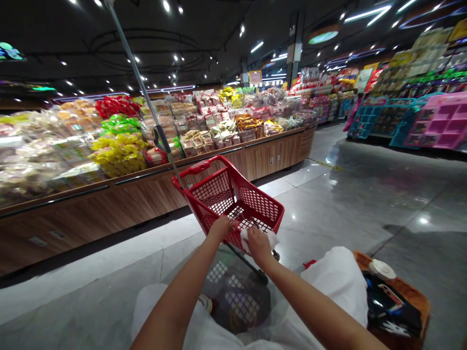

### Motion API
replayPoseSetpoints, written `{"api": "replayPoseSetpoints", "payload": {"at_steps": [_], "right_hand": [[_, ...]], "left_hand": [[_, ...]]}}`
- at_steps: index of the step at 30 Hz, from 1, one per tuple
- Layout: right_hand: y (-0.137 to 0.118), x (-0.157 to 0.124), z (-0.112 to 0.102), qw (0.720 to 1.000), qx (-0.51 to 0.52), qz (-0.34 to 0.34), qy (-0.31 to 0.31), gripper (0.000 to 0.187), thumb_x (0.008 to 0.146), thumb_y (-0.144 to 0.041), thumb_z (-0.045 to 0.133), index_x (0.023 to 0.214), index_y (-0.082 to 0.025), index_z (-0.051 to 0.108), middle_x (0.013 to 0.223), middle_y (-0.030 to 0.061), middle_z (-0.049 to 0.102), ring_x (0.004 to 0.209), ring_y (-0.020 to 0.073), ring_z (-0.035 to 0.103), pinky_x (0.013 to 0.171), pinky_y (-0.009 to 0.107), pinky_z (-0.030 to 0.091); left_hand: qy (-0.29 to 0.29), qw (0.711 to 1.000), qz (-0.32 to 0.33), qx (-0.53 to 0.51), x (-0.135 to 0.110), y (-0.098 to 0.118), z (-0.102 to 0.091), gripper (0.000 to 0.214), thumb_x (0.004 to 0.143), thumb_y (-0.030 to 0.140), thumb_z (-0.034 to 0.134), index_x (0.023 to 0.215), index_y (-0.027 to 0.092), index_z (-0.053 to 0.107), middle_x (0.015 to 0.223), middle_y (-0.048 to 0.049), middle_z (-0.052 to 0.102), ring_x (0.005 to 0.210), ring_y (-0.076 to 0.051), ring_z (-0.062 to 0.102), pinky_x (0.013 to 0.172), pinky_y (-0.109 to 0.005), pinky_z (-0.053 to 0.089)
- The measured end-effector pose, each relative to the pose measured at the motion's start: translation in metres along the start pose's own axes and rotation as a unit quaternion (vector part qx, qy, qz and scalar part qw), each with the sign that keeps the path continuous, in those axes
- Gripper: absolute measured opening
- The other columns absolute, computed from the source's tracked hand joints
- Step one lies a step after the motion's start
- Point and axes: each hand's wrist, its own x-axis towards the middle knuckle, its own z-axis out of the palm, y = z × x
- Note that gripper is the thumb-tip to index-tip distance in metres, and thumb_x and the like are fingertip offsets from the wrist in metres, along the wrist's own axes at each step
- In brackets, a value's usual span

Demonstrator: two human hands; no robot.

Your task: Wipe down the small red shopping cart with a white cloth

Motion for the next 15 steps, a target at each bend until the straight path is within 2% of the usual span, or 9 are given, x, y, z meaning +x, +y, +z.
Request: {"api": "replayPoseSetpoints", "payload": {"at_steps": [3, 6, 9, 11, 13, 15], "right_hand": [[-0.017, 0.016, 0.001, 0.999, 0.002, -0.004, -0.037, 0.017, 0.091, -0.013, 0.046, 0.105, -0.016, 0.055, 0.102, 0.0113, 0.060, 0.087, 0.0200, 0.058, 0.073, 0.029, 0.045], [-0.011, 0.014, -0.003, 0.998, 0.012, -0.046, -0.038, 0.021, 0.092, -0.012, 0.043, 0.109, -0.017, 0.055, 0.103, 0.0117, 0.061, 0.089, 0.0197, 0.058, 0.074, 0.029, 0.045], [0.017, 0.001, -0.013, 0.995, 0.022, -0.094, -0.035, 0.023, 0.091, -0.029, 0.051, 0.109, -0.016, 0.057, 0.100, 0.0120, 0.062, 0.090, 0.0218, 0.058, 0.081, 0.034, 0.045], [0.041, -0.008, -0.019, 0.992, 0.029, -0.125, -0.020, 0.028, 0.087, -0.040, 0.056, 0.103, -0.017, 0.061, 0.097, 0.0106, 0.063, 0.093, 0.0236, 0.057, 0.093, 0.041, 0.040], [0.063, -0.014, -0.023, 0.989, 0.040, -0.143, 0.014, 0.030, 0.084, -0.045, 0.060, 0.097, -0.019, 0.063, 0.104, 0.0106, 0.062, 0.103, 0.0265, 0.054, 0.104, 0.050, 0.028], [0.081, -0.017, -0.024, 0.987, 0.050, -0.144, 0.046, 0.031, 0.081, -0.046, 0.063, 0.097, -0.020, 0.064, 0.118, 0.0122, 0.058, 0.115, 0.0292, 0.048, 0.108, 0.053, 0.021]], "left_hand": [[-0.004, 1.000, 0.009, -0.005, 0.000, 0.000, 0.002, 0.025, 0.091, 0.021, 0.051, 0.110, 0.025, 0.068, 0.095, -0.0055, 0.072, 0.088, -0.020, 0.066, 0.084, -0.031, 0.047], [0.009, 0.999, 0.018, -0.030, -0.003, -0.005, 0.008, 0.023, 0.090, 0.021, 0.053, 0.107, 0.025, 0.068, 0.094, -0.0048, 0.072, 0.087, -0.020, 0.065, 0.082, -0.030, 0.048], [0.019, 0.997, 0.035, -0.060, -0.008, -0.017, 0.012, 0.026, 0.087, 0.019, 0.056, 0.112, 0.025, 0.065, 0.102, -0.0037, 0.070, 0.095, -0.018, 0.064, 0.085, -0.027, 0.048], [0.024, 0.997, 0.044, -0.053, -0.015, -0.030, 0.012, 0.033, 0.085, 0.021, 0.059, 0.118, 0.024, 0.062, 0.112, -0.0050, 0.068, 0.103, -0.018, 0.062, 0.092, -0.029, 0.046], [0.039, 0.999, 0.025, -0.016, -0.023, -0.045, 0.007, 0.040, 0.084, 0.025, 0.063, 0.124, 0.025, 0.058, 0.121, -0.0072, 0.064, 0.113, -0.021, 0.057, 0.102, -0.036, 0.040], [0.062, 0.998, -0.013, 0.025, -0.030, -0.059, 0.001, 0.044, 0.084, 0.028, 0.063, 0.127, 0.027, 0.055, 0.127, -0.0085, 0.060, 0.121, -0.025, 0.051, 0.107, -0.045, 0.032]]}}
